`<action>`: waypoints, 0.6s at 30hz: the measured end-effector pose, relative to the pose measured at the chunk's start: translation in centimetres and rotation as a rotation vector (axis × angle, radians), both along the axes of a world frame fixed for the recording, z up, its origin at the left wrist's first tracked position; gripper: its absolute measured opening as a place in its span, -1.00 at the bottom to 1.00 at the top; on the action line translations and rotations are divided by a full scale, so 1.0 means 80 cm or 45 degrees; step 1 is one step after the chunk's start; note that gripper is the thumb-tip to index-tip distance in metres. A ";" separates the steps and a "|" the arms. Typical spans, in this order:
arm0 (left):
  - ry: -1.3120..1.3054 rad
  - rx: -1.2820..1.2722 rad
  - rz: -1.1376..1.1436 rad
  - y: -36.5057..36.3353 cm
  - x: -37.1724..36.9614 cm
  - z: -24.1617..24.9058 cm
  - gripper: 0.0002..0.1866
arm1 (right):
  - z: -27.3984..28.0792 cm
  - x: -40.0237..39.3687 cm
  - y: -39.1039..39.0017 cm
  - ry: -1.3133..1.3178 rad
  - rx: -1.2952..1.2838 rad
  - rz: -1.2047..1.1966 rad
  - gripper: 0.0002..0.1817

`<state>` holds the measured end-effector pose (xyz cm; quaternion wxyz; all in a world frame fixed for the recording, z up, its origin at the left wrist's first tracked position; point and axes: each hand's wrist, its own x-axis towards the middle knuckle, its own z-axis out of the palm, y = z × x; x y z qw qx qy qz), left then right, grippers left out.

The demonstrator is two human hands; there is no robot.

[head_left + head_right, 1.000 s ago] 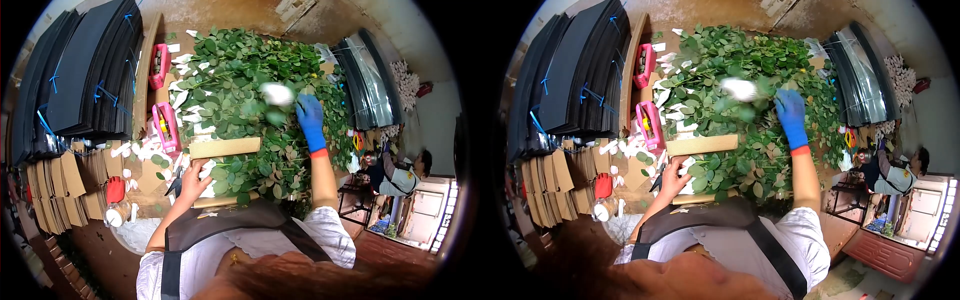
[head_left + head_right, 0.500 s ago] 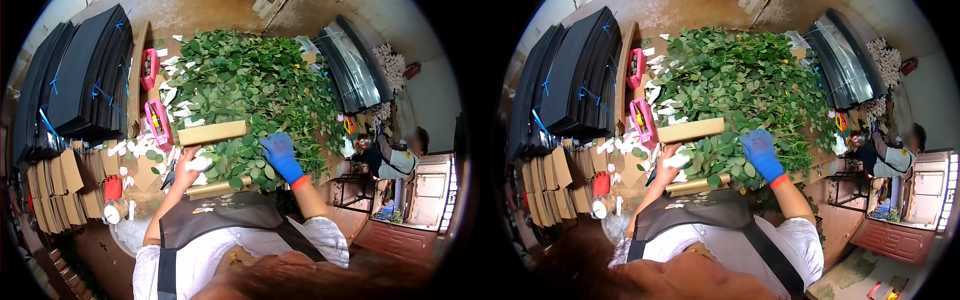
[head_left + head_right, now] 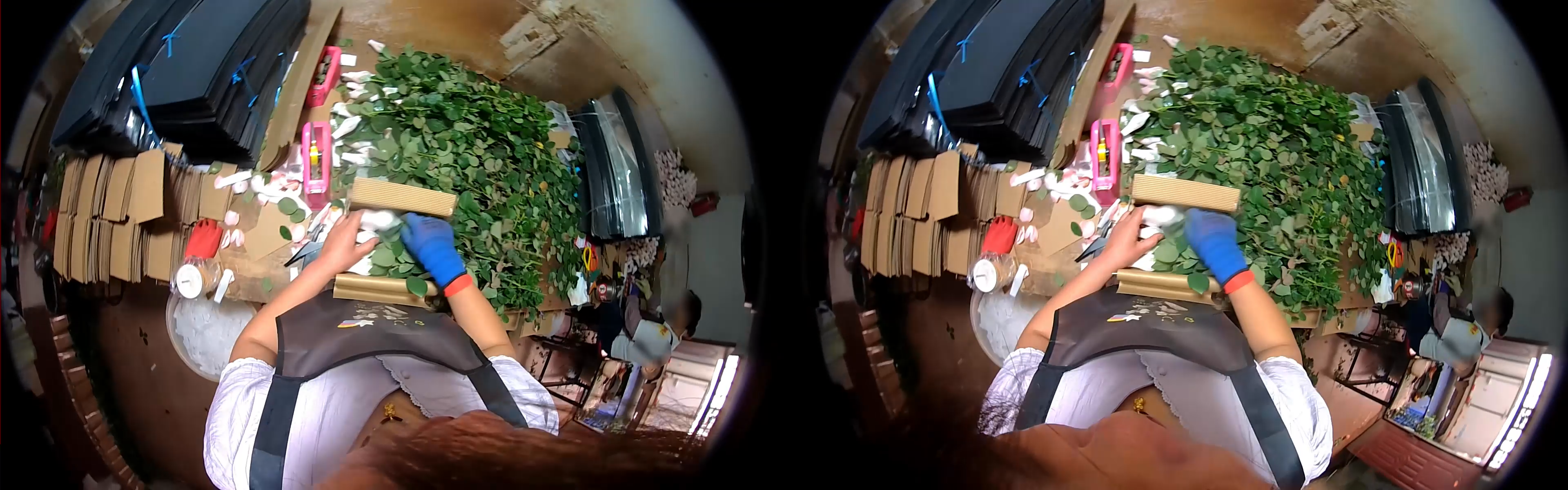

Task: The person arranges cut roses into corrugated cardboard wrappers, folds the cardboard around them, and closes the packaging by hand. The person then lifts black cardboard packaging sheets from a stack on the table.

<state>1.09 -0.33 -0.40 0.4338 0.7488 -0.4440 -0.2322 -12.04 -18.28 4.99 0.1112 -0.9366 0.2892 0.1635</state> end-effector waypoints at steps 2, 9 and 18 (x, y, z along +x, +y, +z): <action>-0.149 -0.091 0.054 0.001 -0.001 -0.004 -0.30 | 0.021 -0.002 0.006 -0.120 -0.053 -0.009 -0.61; -0.061 -0.123 0.230 -0.012 0.003 0.004 -0.70 | -0.004 -0.002 0.002 -0.160 -0.144 0.145 -0.68; -0.079 -0.538 0.319 0.013 -0.001 -0.002 -0.80 | -0.011 0.003 0.008 -0.175 -0.198 0.077 -0.66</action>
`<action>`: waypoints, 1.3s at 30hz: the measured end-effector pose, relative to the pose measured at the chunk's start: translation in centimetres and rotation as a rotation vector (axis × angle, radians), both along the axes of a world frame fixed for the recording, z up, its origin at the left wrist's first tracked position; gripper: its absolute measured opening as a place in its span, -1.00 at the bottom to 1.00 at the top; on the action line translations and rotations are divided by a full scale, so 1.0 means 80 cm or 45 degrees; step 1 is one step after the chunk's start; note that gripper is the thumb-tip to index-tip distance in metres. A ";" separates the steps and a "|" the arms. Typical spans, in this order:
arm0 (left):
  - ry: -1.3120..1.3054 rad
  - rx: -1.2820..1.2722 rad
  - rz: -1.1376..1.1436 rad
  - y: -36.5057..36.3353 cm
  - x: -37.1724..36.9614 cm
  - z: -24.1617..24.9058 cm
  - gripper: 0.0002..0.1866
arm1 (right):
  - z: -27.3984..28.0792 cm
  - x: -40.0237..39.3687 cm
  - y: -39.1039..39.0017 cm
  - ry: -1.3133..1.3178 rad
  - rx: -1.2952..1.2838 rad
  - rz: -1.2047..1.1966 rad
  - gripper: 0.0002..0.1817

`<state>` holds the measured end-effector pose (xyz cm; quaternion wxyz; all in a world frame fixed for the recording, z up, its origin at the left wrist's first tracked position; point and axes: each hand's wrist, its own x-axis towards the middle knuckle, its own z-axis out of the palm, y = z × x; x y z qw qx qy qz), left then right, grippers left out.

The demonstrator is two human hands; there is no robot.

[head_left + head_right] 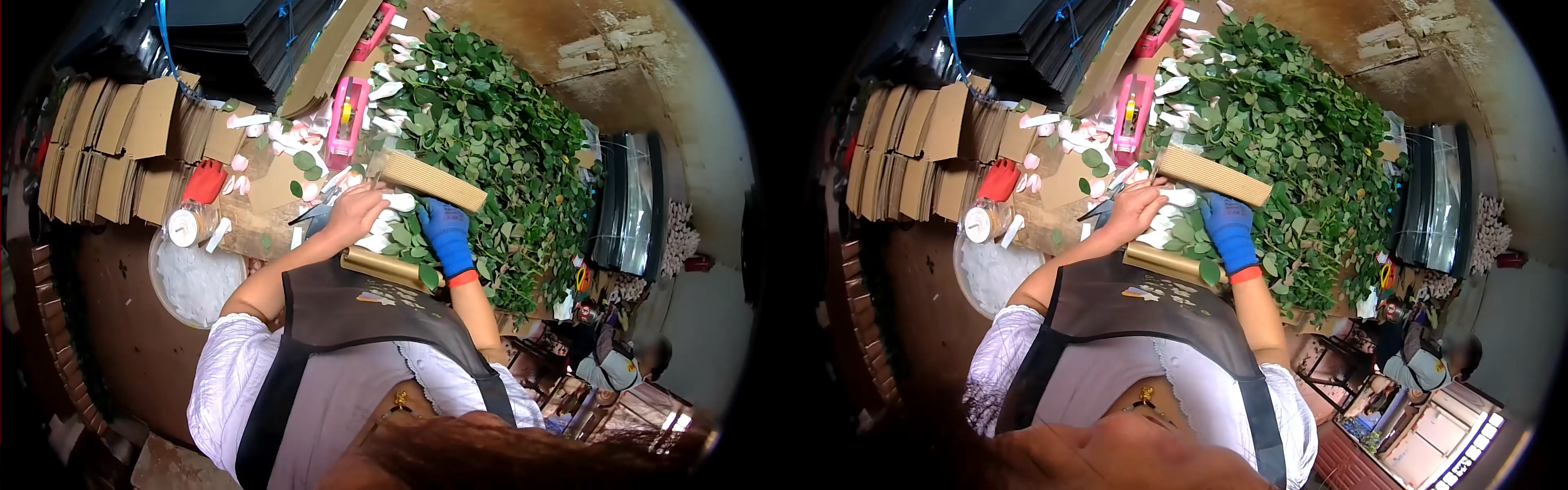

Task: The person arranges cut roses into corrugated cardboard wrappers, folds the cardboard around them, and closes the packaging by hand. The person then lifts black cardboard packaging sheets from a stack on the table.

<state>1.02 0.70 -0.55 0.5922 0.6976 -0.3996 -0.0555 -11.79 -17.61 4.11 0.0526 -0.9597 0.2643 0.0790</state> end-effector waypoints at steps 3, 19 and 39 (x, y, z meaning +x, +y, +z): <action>0.361 -0.207 0.237 0.028 0.016 0.007 -0.84 | -0.002 -0.002 -0.003 0.042 0.042 -0.019 -0.62; 0.580 0.268 0.151 -0.001 -0.007 -0.028 -0.68 | -0.007 0.008 0.013 0.102 0.023 -0.120 -0.64; 0.394 0.217 0.085 0.036 -0.002 -0.030 -0.68 | -0.009 -0.002 0.020 0.109 0.111 -0.063 -0.27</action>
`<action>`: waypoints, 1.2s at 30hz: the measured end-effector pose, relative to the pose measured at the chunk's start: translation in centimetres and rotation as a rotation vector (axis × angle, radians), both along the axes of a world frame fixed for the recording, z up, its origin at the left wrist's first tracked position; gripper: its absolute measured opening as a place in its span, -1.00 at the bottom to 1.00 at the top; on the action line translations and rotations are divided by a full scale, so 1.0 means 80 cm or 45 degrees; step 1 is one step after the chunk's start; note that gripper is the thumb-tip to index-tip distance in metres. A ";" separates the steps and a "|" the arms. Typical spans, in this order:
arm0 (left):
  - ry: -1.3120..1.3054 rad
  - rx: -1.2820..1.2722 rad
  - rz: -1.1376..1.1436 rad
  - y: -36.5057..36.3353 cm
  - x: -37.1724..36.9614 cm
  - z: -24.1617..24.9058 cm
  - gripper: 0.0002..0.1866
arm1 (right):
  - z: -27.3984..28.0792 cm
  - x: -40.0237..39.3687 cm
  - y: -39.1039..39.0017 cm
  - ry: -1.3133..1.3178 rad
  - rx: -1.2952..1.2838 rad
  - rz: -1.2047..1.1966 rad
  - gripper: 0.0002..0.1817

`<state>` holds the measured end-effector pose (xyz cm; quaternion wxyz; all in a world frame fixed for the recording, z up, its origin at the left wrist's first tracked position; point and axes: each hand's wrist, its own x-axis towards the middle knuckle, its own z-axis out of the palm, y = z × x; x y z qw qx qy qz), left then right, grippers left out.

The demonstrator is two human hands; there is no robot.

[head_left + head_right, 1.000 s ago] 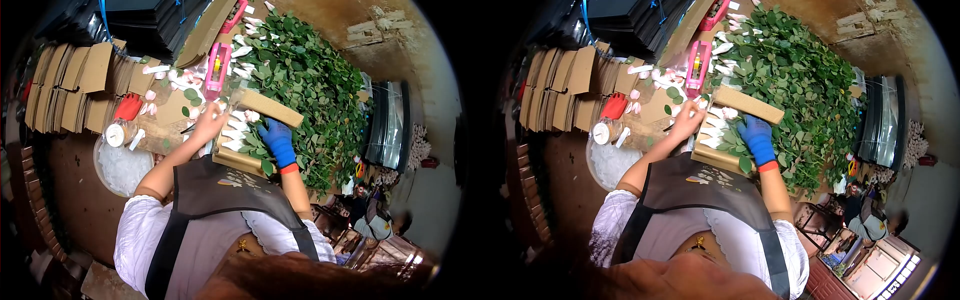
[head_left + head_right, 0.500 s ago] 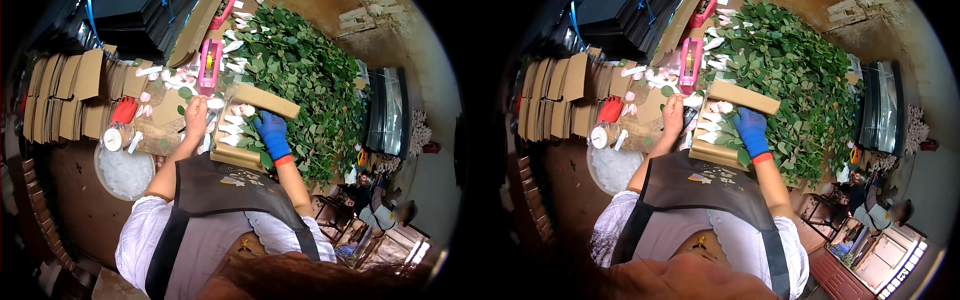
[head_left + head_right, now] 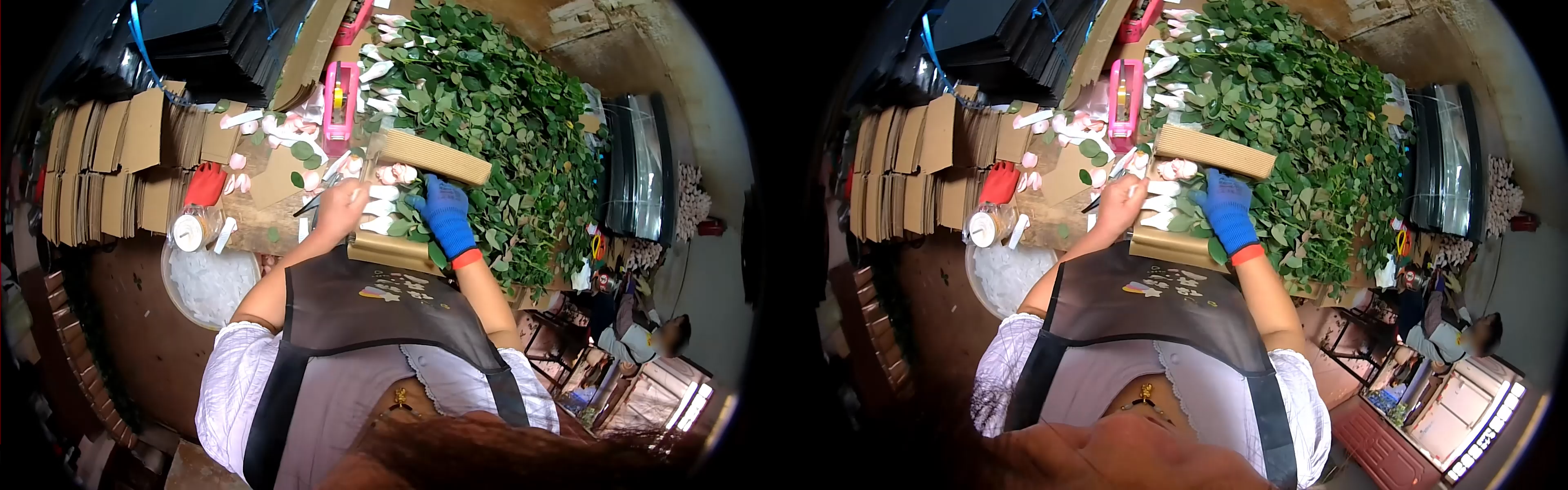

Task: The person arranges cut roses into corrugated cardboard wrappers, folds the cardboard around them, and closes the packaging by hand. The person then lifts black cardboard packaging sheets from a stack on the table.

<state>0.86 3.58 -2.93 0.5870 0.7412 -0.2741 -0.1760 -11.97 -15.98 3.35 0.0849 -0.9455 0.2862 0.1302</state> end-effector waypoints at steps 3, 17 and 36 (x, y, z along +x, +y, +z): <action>0.551 -0.158 0.259 0.034 0.041 0.033 -0.76 | 0.005 -0.002 0.001 0.039 0.088 -0.061 -0.23; 0.103 0.401 -0.457 0.017 0.004 0.040 -0.62 | 0.018 -0.006 0.014 0.075 0.171 -0.071 -0.13; 0.189 0.469 -0.788 0.038 0.037 0.054 -0.63 | 0.084 -0.012 0.029 -0.008 0.525 0.366 -0.70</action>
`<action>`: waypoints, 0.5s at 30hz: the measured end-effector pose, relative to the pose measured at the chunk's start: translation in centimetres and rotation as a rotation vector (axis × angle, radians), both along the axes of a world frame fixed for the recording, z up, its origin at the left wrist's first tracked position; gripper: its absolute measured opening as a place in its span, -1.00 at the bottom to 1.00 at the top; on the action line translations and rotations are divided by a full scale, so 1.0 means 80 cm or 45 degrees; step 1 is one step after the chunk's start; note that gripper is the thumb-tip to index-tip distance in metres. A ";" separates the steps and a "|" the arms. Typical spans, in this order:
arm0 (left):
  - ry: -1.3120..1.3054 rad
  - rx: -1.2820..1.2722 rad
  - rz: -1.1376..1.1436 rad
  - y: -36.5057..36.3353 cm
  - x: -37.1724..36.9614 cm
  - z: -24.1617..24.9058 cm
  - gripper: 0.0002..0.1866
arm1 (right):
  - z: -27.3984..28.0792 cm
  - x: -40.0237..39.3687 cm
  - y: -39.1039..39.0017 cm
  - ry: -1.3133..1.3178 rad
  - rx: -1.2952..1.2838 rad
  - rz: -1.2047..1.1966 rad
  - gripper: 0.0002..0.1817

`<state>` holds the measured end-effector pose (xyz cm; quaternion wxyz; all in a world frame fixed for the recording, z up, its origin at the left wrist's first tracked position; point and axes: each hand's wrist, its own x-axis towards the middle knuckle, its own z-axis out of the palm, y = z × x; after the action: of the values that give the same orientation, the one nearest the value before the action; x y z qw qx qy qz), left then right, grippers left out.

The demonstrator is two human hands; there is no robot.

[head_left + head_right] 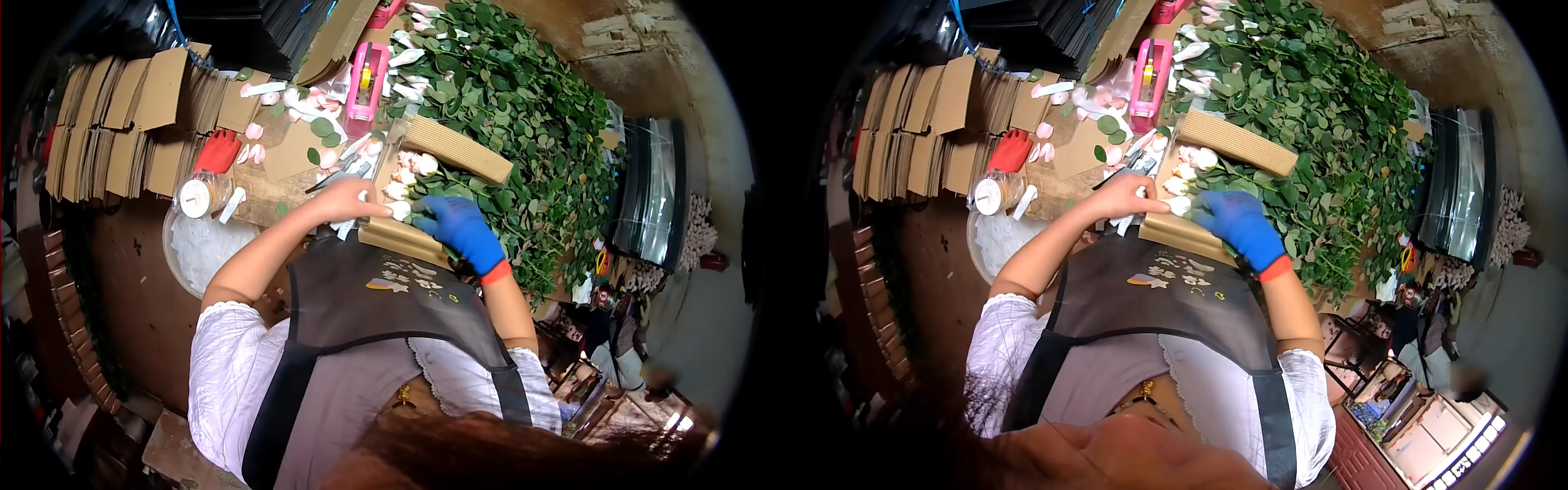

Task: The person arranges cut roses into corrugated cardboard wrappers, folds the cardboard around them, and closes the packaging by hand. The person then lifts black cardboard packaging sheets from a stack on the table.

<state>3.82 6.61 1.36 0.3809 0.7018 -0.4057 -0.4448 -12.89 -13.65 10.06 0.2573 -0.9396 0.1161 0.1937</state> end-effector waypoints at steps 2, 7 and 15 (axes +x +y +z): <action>-0.011 0.093 -0.221 -0.016 0.001 0.021 -0.63 | -0.012 0.006 0.000 0.181 -0.142 0.109 -0.71; 0.381 -0.029 0.107 -0.012 -0.024 -0.014 -0.63 | -0.029 0.013 0.004 0.308 -0.334 0.210 -0.69; 1.266 -0.294 1.019 0.021 -0.052 -0.028 -0.80 | -0.041 0.031 0.004 0.437 -0.354 0.302 -0.71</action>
<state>-0.37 8.29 -0.89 0.7326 0.4635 0.0671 -0.4939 -10.40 -13.29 6.81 0.0776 -0.9263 0.0726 0.3615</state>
